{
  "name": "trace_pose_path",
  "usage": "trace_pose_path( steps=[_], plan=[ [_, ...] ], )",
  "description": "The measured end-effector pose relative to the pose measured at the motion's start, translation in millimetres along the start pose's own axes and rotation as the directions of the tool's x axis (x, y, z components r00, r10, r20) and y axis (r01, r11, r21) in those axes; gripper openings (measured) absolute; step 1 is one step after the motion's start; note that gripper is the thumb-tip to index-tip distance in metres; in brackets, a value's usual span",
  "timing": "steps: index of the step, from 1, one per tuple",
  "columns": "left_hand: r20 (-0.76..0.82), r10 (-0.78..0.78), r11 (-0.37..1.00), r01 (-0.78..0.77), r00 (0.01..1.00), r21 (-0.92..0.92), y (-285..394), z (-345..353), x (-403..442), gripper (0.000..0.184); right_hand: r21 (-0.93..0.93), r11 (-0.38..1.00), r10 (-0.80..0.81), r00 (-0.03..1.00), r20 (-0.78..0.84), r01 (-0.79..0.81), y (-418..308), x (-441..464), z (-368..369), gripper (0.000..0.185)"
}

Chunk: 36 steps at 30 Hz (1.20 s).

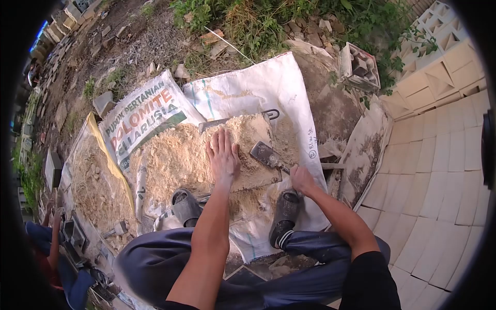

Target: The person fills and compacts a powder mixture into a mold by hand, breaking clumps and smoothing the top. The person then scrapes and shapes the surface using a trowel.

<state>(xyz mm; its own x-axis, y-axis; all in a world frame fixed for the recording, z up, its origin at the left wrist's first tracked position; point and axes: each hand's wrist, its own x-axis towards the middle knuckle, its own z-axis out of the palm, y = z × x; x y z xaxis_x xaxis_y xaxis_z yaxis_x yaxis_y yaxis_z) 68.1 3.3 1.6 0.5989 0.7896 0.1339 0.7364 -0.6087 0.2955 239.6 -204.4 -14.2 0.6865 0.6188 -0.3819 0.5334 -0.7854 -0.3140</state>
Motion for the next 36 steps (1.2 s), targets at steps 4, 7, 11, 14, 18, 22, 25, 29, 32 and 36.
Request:
trace_pose_path(
  steps=[4,7,11,14,18,22,25,29,32,36],
  plan=[
    [0.029,-0.018,0.999,0.016,0.999,0.05,2,-1,0,0.052,0.003,0.983,-0.184,0.98,-0.07,0.184,9,15,1,0.045],
    [0.009,-0.005,1.0,0.005,1.0,0.025,1,-1,-2,0.052,-0.092,0.944,-0.331,0.916,-0.228,0.318,-2,18,-6,0.05],
    [0.012,-0.008,1.0,0.008,1.0,0.005,2,0,1,0.052,0.072,0.997,0.016,1.0,0.01,-0.016,-26,6,-31,0.053],
    [0.015,-0.012,0.999,0.011,1.0,0.049,-1,8,1,0.053,0.073,0.991,0.108,0.993,0.05,-0.112,-21,9,-21,0.055],
    [0.011,-0.003,0.997,0.002,1.0,0.082,0,5,-1,0.053,0.055,0.998,0.038,0.999,0.006,-0.038,-28,18,-38,0.055],
    [0.026,-0.01,0.999,0.009,1.0,0.046,2,0,-1,0.053,-0.252,0.862,-0.501,0.816,-0.287,0.44,-20,37,-22,0.04],
    [0.022,-0.008,0.999,0.007,1.0,0.043,2,-1,-1,0.053,-0.136,0.94,-0.336,0.915,-0.225,0.312,-21,48,-12,0.033],
    [0.036,-0.017,0.999,0.016,0.999,0.033,2,-4,1,0.053,-0.283,0.856,-0.413,0.902,0.126,0.432,-13,58,-26,0.028],
    [0.045,-0.017,0.999,0.016,0.999,0.03,2,-3,2,0.053,-0.236,0.894,-0.387,0.922,0.022,0.381,-14,73,-32,0.022],
    [0.032,-0.018,1.0,0.018,0.999,-0.006,1,-3,2,0.053,-0.378,0.749,-0.607,0.793,-0.061,0.544,-45,100,-50,0.025]
  ],
)
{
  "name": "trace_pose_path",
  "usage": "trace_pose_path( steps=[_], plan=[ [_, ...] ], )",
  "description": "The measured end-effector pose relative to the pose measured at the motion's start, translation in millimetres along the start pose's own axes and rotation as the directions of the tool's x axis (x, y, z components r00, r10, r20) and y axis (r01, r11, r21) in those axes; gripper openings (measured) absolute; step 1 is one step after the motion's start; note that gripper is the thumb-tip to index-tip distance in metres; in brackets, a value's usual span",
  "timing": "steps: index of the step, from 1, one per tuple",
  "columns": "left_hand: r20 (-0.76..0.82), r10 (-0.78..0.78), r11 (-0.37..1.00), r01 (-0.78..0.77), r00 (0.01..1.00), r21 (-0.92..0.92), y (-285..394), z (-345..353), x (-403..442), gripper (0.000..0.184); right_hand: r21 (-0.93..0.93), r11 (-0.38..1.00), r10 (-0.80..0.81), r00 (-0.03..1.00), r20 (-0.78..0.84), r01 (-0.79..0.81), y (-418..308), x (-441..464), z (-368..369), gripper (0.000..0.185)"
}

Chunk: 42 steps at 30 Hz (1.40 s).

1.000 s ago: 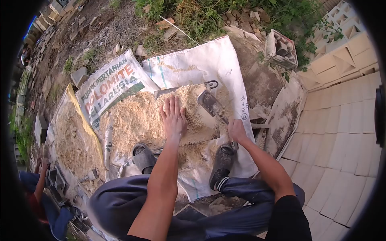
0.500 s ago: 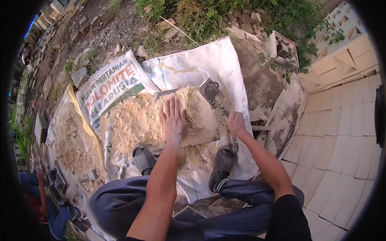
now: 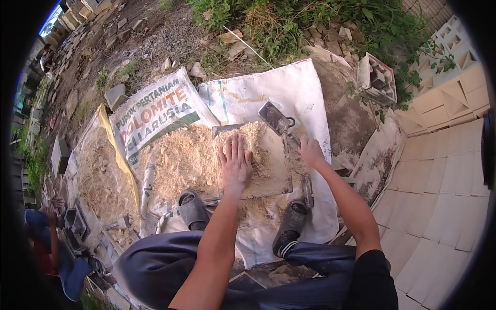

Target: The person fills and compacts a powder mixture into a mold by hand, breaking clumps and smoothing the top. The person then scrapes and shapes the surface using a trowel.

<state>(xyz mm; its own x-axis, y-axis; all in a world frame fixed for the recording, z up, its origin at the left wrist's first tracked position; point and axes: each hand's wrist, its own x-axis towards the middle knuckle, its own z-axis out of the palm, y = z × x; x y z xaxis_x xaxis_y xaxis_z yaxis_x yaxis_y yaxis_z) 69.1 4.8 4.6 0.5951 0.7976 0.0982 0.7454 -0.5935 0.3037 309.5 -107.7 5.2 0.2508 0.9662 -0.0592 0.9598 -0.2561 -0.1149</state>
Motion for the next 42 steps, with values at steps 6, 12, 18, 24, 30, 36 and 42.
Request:
trace_pose_path(
  steps=[6,12,18,24,30,36,42],
  plan=[
    [0.007,-0.001,1.0,0.001,1.0,0.015,0,0,2,0.054,0.217,0.841,0.496,0.866,0.058,-0.496,-19,69,-60,0.056],
    [-0.016,0.013,1.0,-0.013,1.0,0.006,3,0,-1,0.054,0.447,0.672,0.513,0.807,0.293,-0.59,-17,24,-113,0.062],
    [-0.08,0.074,0.996,-0.078,0.994,-0.049,-10,11,-4,0.055,0.629,-0.459,0.192,0.621,0.76,-0.628,-69,-67,-232,0.032],
    [-0.041,0.269,0.963,-0.27,0.962,-0.015,10,-15,-10,0.067,0.602,-0.67,0.199,0.677,0.708,-0.433,-97,-153,-264,0.029],
    [-0.107,0.053,0.986,-0.068,0.993,-0.151,5,13,41,0.063,0.743,-0.557,0.35,0.707,0.615,-0.371,-108,-144,-242,0.027],
    [-0.021,0.492,0.851,-0.486,0.87,-0.197,3,18,71,0.051,0.849,-0.359,0.397,0.76,0.515,-0.388,-112,-139,-250,0.029],
    [-0.12,0.581,0.741,-0.584,0.805,-0.332,13,2,45,0.038,0.872,-0.313,0.464,0.74,0.486,-0.377,-122,-141,-263,0.031]
  ],
)
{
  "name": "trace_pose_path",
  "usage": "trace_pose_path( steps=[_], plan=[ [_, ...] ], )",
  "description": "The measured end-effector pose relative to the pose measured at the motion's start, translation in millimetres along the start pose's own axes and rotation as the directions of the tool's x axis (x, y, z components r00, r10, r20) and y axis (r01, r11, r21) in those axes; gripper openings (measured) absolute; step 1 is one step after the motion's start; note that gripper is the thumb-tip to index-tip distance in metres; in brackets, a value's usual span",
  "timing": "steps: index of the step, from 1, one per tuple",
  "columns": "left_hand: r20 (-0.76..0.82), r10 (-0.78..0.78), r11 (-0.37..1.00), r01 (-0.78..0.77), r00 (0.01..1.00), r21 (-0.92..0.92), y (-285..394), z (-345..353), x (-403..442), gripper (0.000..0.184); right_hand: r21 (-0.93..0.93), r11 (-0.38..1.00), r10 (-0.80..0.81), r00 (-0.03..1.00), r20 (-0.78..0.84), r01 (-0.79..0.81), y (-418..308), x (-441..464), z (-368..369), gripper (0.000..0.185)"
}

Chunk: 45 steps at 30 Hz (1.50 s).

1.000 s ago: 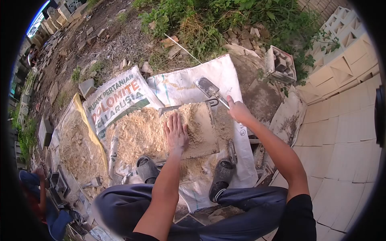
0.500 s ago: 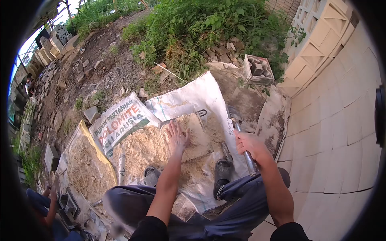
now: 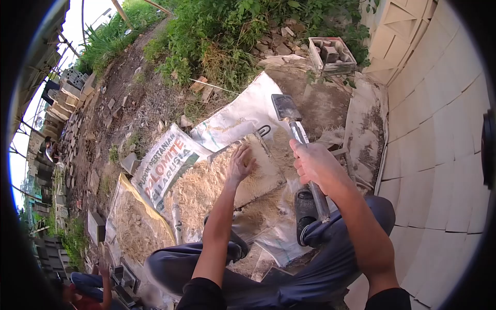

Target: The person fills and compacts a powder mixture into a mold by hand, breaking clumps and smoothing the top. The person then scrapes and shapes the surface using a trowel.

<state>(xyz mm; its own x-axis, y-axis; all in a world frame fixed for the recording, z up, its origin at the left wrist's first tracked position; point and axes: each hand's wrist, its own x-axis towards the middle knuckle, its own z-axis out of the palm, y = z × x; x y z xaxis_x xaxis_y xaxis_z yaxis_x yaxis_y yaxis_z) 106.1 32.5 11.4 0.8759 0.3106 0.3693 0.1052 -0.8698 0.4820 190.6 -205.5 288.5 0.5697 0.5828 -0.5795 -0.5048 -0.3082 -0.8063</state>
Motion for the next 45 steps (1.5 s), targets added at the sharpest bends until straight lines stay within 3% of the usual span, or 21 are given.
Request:
trace_pose_path(
  steps=[7,9,12,14,17,19,20,21,23,25,27,28,30,34,36,38,39,41,42,43,45],
  plan=[
    [0.052,-0.021,0.988,0.028,0.998,-0.154,47,21,-50,0.039,-0.223,0.974,-0.037,0.998,-0.049,0.025,12,20,6,0.034],
    [0.048,-0.029,0.976,0.038,0.998,-0.214,52,23,-64,0.04,-0.191,0.981,-0.028,0.999,-0.017,0.024,14,26,11,0.036],
    [-0.014,-0.046,0.987,0.044,0.999,-0.154,60,18,-71,0.047,-0.196,0.98,-0.045,0.999,-0.028,0.039,19,26,20,0.04],
    [-0.061,-0.106,0.981,0.115,0.992,0.157,59,21,-75,0.057,-0.256,0.965,-0.07,0.996,-0.058,0.053,22,24,22,0.042],
    [0.041,-0.186,0.973,0.178,0.982,0.147,63,21,-79,0.062,-0.179,0.98,-0.102,0.993,-0.064,0.09,26,23,26,0.045],
    [0.022,-0.225,0.956,0.216,0.974,0.197,62,17,-82,0.064,-0.192,0.937,-0.298,0.954,-0.004,0.292,28,26,24,0.047],
    [0.019,-0.248,0.936,0.234,0.969,0.262,58,14,-81,0.066,-0.209,0.931,-0.304,0.953,0.002,0.298,33,27,28,0.047],
    [0.008,-0.254,0.936,0.244,0.967,0.255,55,8,-85,0.066,-0.111,0.934,-0.344,0.939,-0.023,0.34,45,25,37,0.049],
    [-0.082,-0.437,0.831,0.437,0.896,0.344,47,-5,-103,0.07,0.065,0.934,-0.347,0.935,-0.073,0.352,78,31,60,0.052],
    [-0.039,-0.507,0.774,0.474,0.861,0.42,40,-17,-128,0.072,-0.092,0.917,-0.398,0.901,-0.173,0.387,141,52,73,0.055],
    [0.013,-0.624,0.728,0.575,0.782,0.372,44,-33,-142,0.069,-0.438,0.836,-0.458,0.859,-0.228,0.33,208,79,68,0.063],
    [-0.055,-0.573,0.764,0.557,0.818,0.326,37,-24,-153,0.066,-0.623,0.745,-0.491,0.829,-0.268,0.24,233,85,64,0.068],
    [-0.079,-0.544,0.776,0.536,0.835,0.332,37,-20,-156,0.068,-0.811,0.584,-0.341,0.897,-0.282,-0.033,280,111,42,0.074],
    [-0.157,-0.537,0.791,0.559,0.829,0.249,40,-14,-132,0.066,-0.787,0.617,-0.326,0.913,-0.246,0.008,270,109,38,0.077],
    [-0.154,-0.563,0.787,0.584,0.812,0.2,37,-9,-126,0.062,-0.751,0.659,-0.235,0.941,-0.244,-0.03,260,109,42,0.073],
    [-0.25,-0.561,0.827,0.548,0.789,-0.128,23,-3,-131,0.052,-0.735,0.678,-0.264,0.936,-0.231,0.01,214,78,67,0.072],
    [-0.238,-0.58,0.814,0.566,0.779,-0.134,25,-3,-132,0.052,-0.71,0.701,-0.295,0.933,-0.208,0.063,205,67,78,0.072],
    [-0.371,-0.7,0.714,0.587,0.61,-0.382,33,-11,-128,0.046,-0.682,0.723,-0.336,0.919,-0.206,0.112,220,65,90,0.069],
    [-0.491,-0.732,0.67,0.635,0.473,-0.386,27,1,-128,0.048,-0.644,0.743,-0.403,0.891,-0.208,0.185,224,66,94,0.065],
    [-0.496,-0.73,0.671,0.635,0.471,-0.383,21,1,-127,0.048,-0.642,0.743,-0.404,0.892,-0.203,0.19,244,74,92,0.065],
    [0.027,-0.932,0.32,0.857,0.361,-0.404,10,-3,-128,0.05,-0.707,0.707,-0.249,0.926,-0.283,-0.026,289,91,82,0.068]
  ],
)
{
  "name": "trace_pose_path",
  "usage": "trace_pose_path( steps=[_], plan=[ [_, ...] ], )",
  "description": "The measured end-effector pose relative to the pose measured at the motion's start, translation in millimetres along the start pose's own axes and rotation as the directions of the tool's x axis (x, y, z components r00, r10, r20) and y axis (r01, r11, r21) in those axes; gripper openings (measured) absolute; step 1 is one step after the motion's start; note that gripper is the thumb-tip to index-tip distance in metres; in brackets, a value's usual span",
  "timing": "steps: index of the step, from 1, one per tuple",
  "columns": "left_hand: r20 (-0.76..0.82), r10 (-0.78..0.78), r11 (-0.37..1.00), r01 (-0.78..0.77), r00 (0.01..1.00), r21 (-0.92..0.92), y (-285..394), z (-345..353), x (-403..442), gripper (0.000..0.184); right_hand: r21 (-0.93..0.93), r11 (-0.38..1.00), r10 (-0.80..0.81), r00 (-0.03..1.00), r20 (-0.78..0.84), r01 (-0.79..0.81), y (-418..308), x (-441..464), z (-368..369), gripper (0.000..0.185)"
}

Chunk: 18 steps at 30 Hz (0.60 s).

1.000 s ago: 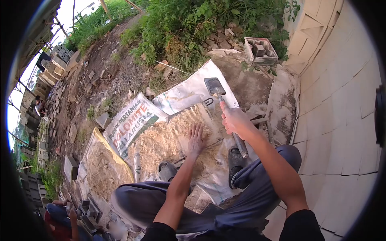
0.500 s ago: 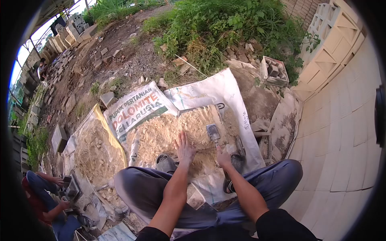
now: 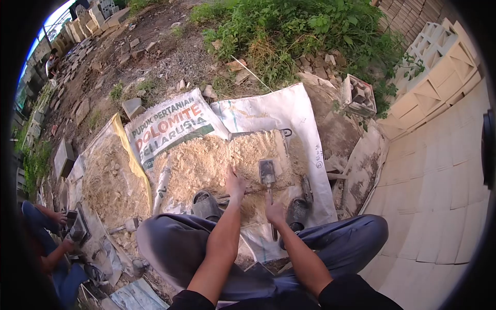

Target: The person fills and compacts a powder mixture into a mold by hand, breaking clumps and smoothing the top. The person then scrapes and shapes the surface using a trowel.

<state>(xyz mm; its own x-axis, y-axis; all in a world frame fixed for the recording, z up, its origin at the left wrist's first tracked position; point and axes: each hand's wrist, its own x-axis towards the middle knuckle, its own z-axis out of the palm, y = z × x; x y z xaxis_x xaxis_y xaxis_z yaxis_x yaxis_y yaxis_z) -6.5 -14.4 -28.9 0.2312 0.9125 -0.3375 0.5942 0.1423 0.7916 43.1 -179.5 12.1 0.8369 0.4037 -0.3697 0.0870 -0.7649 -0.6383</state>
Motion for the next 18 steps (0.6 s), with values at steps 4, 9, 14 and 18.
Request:
trace_pose_path(
  steps=[4,9,14,18],
  plan=[
    [-0.081,0.213,0.975,-0.207,0.974,0.084,-41,21,18,0.047,-0.193,0.98,-0.028,0.998,0.061,0.04,-2,0,-8,0.071],
    [-0.15,0.209,0.957,-0.234,0.966,-0.172,-32,14,18,0.041,0.278,0.948,-0.167,0.985,0.031,0.152,-35,5,-11,0.072],
    [-0.009,0.093,0.962,-0.092,0.996,-0.259,-36,15,21,0.047,0.06,0.983,-0.179,0.982,0.062,0.175,17,-3,25,0.07],
    [-0.106,0.123,0.703,-0.162,0.987,-0.692,-53,30,23,0.047,-0.076,0.995,-0.062,0.995,0.084,0.068,12,1,26,0.071]
  ],
)
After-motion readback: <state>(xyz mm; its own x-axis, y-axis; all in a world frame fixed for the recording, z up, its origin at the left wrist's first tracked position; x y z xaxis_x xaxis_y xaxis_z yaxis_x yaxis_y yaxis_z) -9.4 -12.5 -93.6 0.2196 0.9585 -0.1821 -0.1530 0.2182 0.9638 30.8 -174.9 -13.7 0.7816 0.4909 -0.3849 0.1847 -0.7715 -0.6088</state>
